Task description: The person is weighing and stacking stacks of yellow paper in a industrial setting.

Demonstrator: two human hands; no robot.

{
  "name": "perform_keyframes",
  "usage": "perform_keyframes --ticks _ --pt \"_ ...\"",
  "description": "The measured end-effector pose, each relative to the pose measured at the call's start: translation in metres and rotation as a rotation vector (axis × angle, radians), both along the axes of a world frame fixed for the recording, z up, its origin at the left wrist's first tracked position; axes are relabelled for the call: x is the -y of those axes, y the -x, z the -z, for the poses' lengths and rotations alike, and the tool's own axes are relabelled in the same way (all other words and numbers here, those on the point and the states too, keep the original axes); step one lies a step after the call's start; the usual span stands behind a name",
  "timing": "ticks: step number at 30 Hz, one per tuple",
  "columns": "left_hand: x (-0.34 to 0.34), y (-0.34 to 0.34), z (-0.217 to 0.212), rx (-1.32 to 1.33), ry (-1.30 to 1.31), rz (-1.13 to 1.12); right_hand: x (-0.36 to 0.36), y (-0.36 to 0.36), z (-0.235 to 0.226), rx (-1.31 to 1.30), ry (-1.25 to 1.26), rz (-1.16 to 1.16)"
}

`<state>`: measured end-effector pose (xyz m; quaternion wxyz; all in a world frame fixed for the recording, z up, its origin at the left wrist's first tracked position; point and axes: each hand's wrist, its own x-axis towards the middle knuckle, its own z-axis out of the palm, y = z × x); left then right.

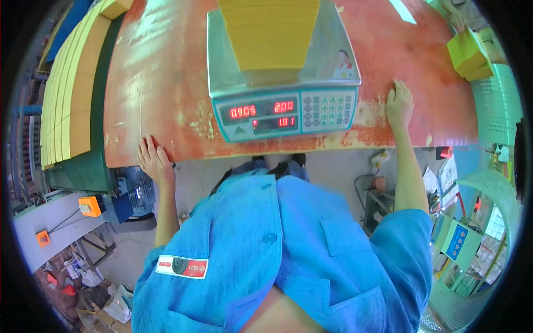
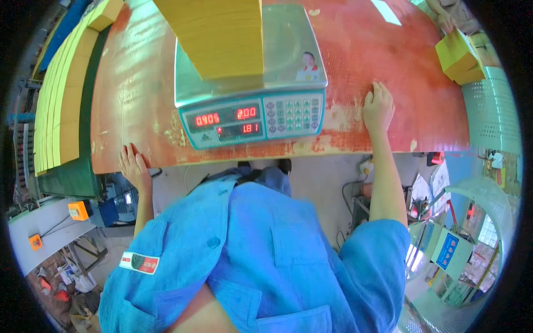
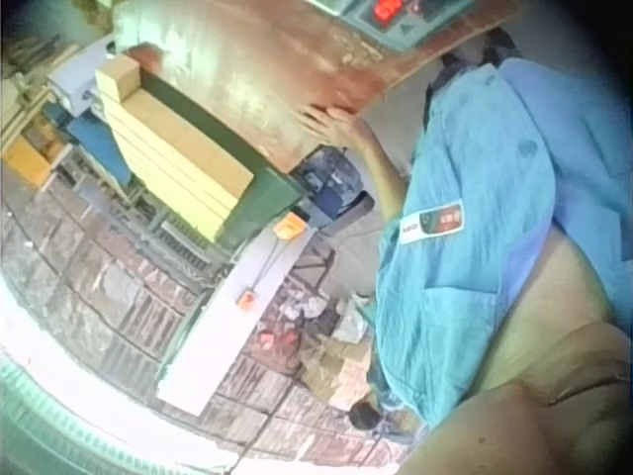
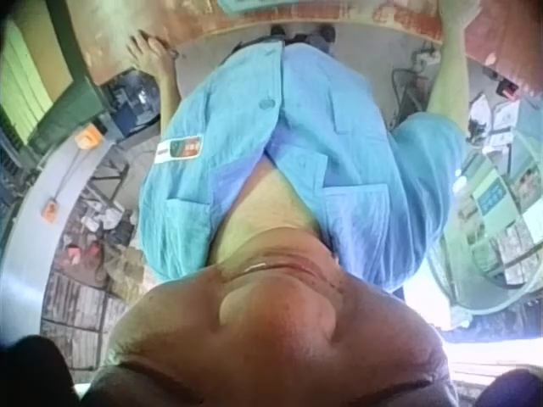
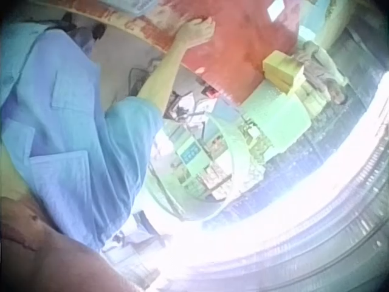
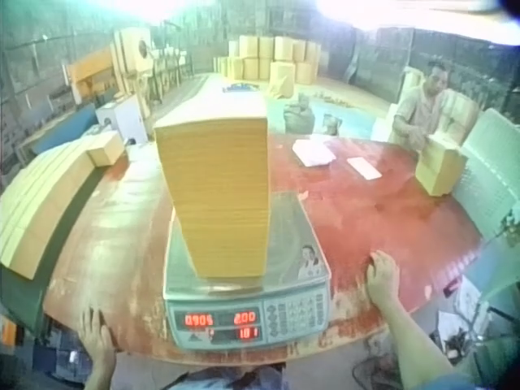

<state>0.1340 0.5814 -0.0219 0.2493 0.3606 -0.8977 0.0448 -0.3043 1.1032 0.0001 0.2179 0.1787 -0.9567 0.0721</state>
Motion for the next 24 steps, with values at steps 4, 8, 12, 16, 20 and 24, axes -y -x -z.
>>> perform_keyframes --ticks 4,8,12,16,20,24 --pt "0.047 0.011 -0.006 -0.034 -0.368 0.023 -0.001 0.015 -0.002 0.156 0.086 0.067" --pt "0.054 0.100 -0.116 -0.643 -1.159 0.240 0.070 0.045 -0.072 0.391 0.780 -0.159" --pt "0.034 0.226 -0.243 -0.630 -1.453 0.551 0.201 0.064 -0.134 0.626 1.273 -0.653" --pt "-0.009 0.332 -0.317 -0.327 -1.613 0.593 0.294 0.056 -0.142 0.839 1.317 -0.606" --pt "-0.041 0.360 -0.331 -0.115 -1.524 0.602 0.301 0.015 -0.128 1.033 1.526 -0.622" --pt "-0.029 0.330 -0.335 0.132 -1.741 0.629 0.258 -0.038 -0.143 1.060 1.305 -0.630"
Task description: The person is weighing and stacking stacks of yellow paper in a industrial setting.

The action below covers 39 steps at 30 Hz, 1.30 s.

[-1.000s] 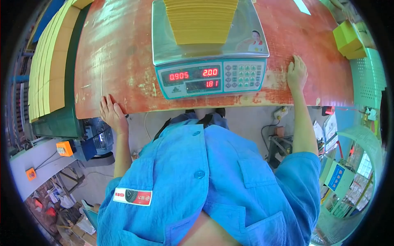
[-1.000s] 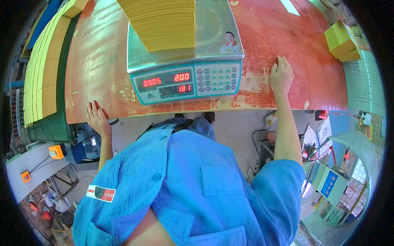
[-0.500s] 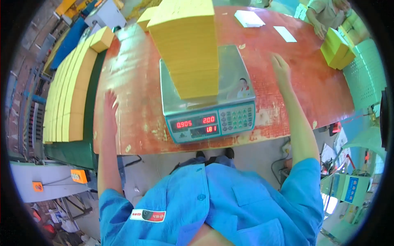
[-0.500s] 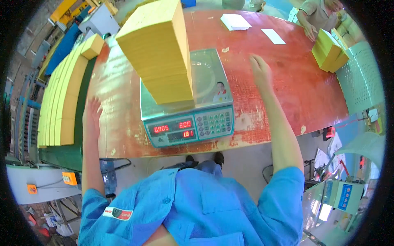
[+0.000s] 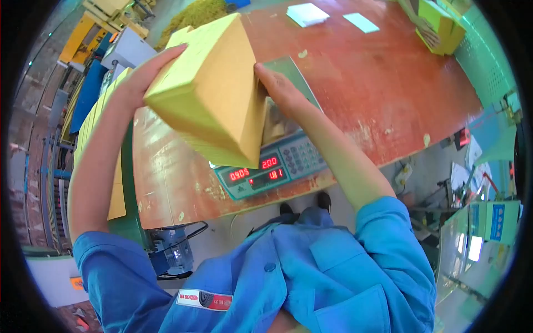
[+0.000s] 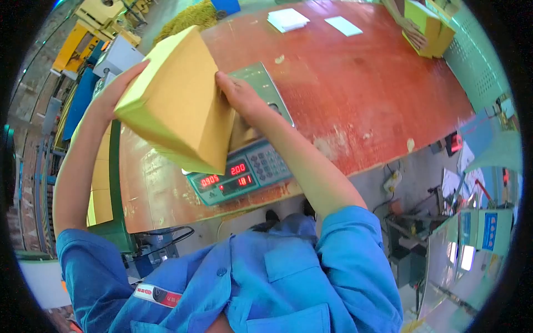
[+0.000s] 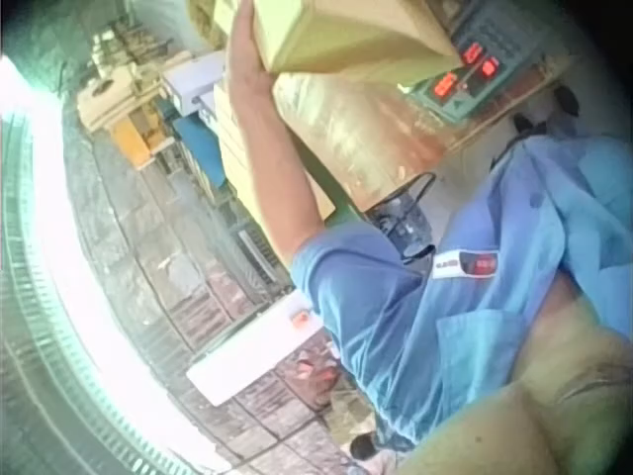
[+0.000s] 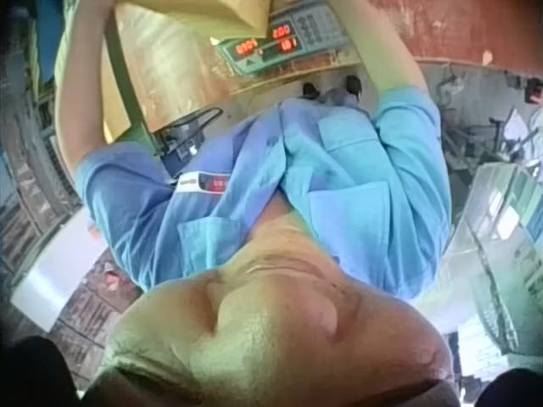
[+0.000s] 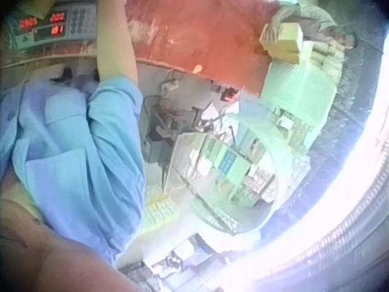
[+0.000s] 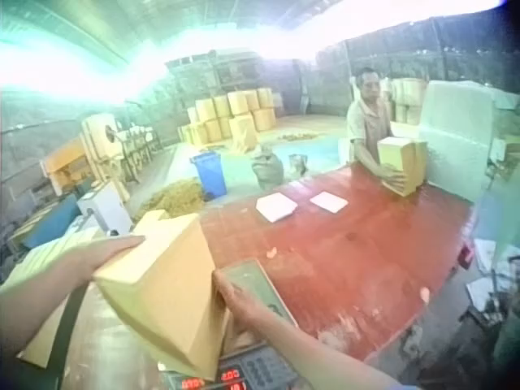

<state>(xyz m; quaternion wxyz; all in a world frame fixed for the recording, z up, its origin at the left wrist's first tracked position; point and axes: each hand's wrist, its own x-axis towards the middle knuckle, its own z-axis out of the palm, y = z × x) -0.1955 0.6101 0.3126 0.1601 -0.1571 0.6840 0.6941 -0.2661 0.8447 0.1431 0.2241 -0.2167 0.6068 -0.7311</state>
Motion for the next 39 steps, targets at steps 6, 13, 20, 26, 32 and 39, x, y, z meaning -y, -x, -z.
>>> perform_keyframes --ticks 6,13,20,26,32,39 --pt "-0.006 -0.003 0.001 0.051 -0.063 0.082 -0.075 -0.115 0.037 0.007 0.042 0.249" --pt "0.014 -0.002 0.029 -0.033 -0.059 -0.044 -0.038 -0.144 0.076 0.855 0.418 -0.051" --pt "-0.071 -0.040 0.039 -0.168 -0.135 -0.052 -0.114 -0.140 0.054 0.762 0.384 -0.035" --pt "-0.221 -0.052 0.084 -0.377 -0.312 -0.325 -0.288 -0.067 -0.015 0.215 -0.164 0.214" --pt "-0.322 -0.003 0.225 -0.127 -0.910 -0.283 -0.433 0.033 -0.064 -0.077 -0.558 0.167" --pt "-0.397 0.075 0.248 -0.168 -0.050 -0.294 -0.513 0.131 0.012 -0.100 -0.885 0.070"
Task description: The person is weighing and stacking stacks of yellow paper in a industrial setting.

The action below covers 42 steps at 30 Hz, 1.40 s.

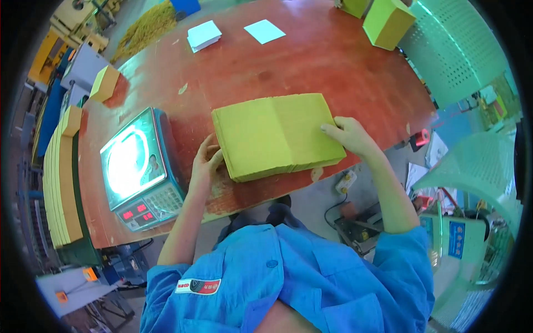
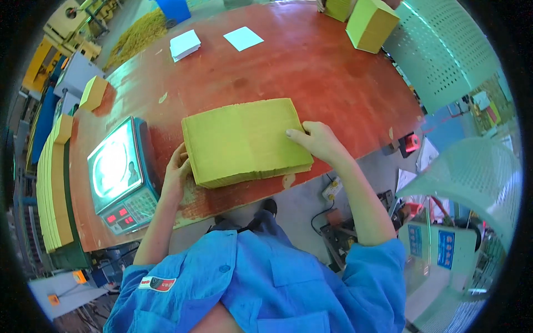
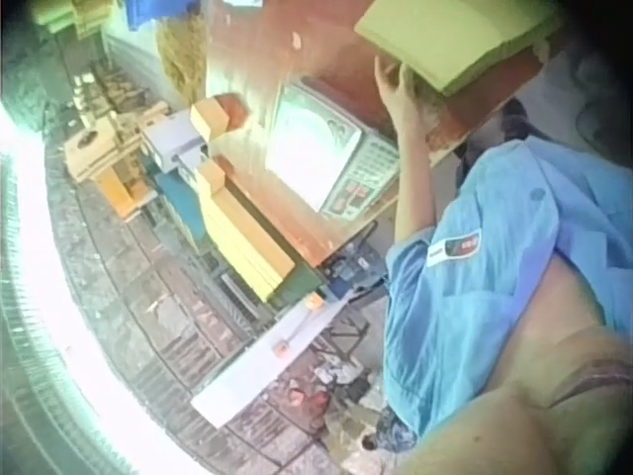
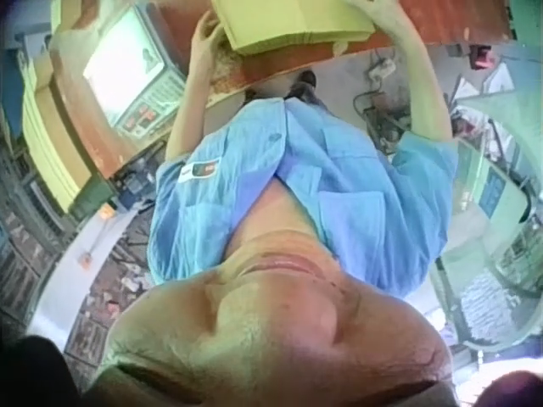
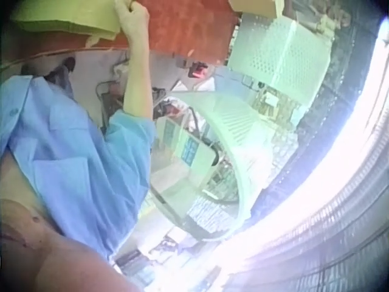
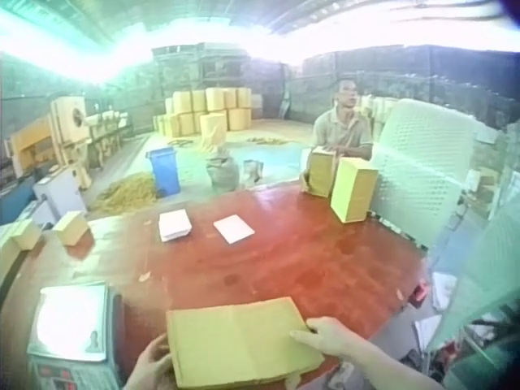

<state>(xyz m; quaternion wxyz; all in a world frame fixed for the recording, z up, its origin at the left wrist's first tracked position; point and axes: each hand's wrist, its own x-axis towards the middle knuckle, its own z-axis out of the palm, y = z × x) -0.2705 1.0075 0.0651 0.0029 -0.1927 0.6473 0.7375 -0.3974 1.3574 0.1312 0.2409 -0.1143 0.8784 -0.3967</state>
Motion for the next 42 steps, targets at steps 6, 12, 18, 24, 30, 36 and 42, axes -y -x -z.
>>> perform_keyframes --ticks 6,12,18,24,30,36,42 --pt "0.011 0.019 -0.029 0.138 0.169 0.150 -0.020 0.019 -0.002 0.171 0.149 0.062" --pt "0.001 0.026 -0.035 0.214 -0.075 0.075 -0.019 0.004 0.030 0.212 0.423 0.111" --pt "-0.010 0.025 -0.035 -0.072 0.111 -0.085 0.033 -0.009 -0.003 0.057 0.643 -0.006" --pt "-0.005 -0.002 -0.041 -0.326 0.108 -0.047 0.038 -0.010 0.028 0.028 0.884 0.053" --pt "-0.022 0.003 -0.018 -0.343 -0.177 -0.142 0.037 -0.002 0.066 -0.100 0.826 0.031" --pt "-0.057 0.013 -0.019 -0.396 -0.052 -0.174 0.035 -0.006 0.064 0.000 0.855 0.141" --pt "-0.062 0.014 -0.026 -0.367 -0.126 -0.089 0.013 0.003 0.079 -0.003 0.865 0.215"
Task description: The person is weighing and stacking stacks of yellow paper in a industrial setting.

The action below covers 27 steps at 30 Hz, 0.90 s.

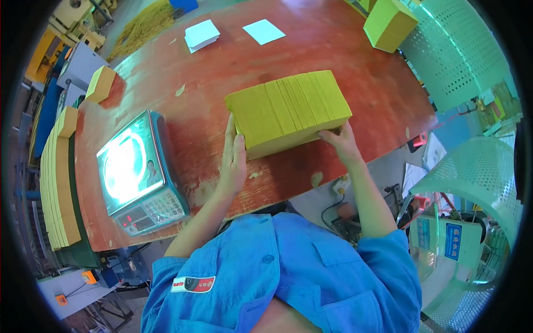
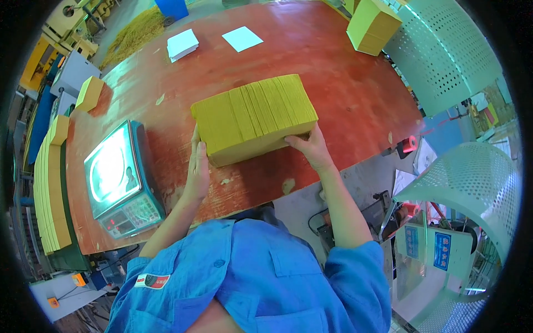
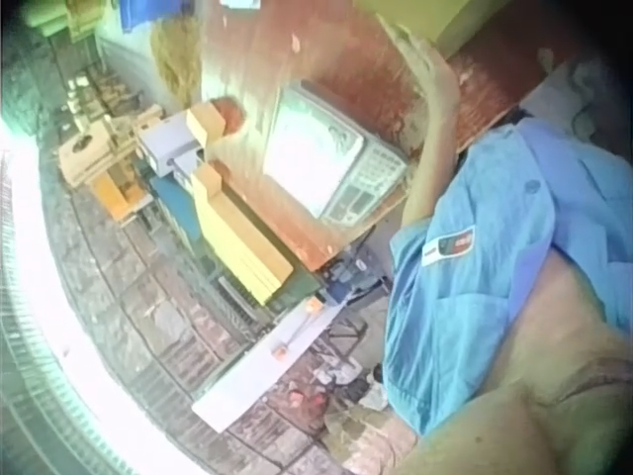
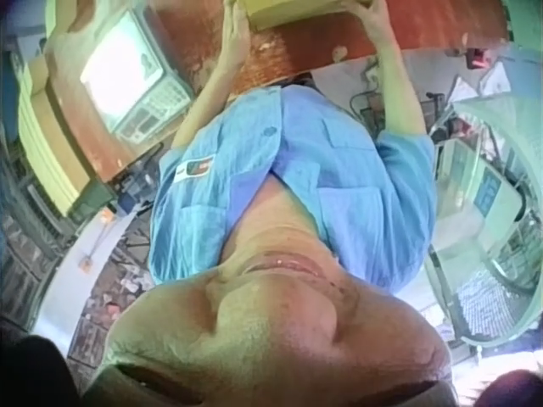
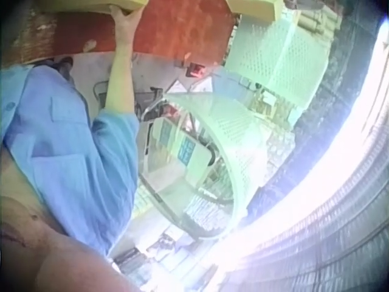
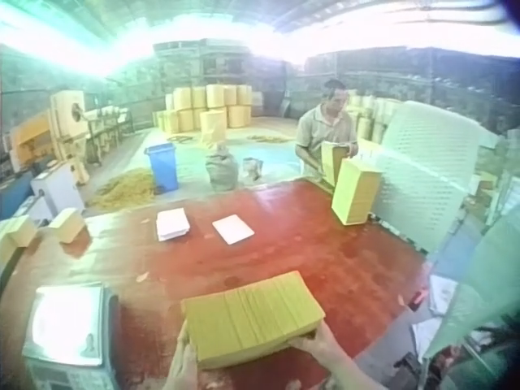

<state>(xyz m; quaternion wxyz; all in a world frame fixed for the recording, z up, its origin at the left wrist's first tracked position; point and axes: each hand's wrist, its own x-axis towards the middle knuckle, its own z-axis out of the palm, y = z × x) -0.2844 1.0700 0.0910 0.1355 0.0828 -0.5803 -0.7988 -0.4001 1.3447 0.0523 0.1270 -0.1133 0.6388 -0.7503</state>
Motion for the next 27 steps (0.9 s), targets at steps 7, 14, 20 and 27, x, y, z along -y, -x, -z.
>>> perform_keyframes --ticks 7,14,20,27 --pt "0.005 0.016 -0.008 0.000 -0.051 0.111 -0.006 0.010 -0.008 -0.057 -0.024 0.008" --pt "0.060 0.033 0.031 0.027 -0.096 0.161 -0.011 0.010 -0.005 -0.068 -0.100 0.052" --pt "0.065 0.064 0.041 -0.045 0.105 0.307 -0.017 0.011 0.003 -0.022 -0.148 0.032" --pt "0.081 0.094 0.053 0.151 0.083 0.574 -0.015 0.012 0.009 -0.012 0.028 0.014"
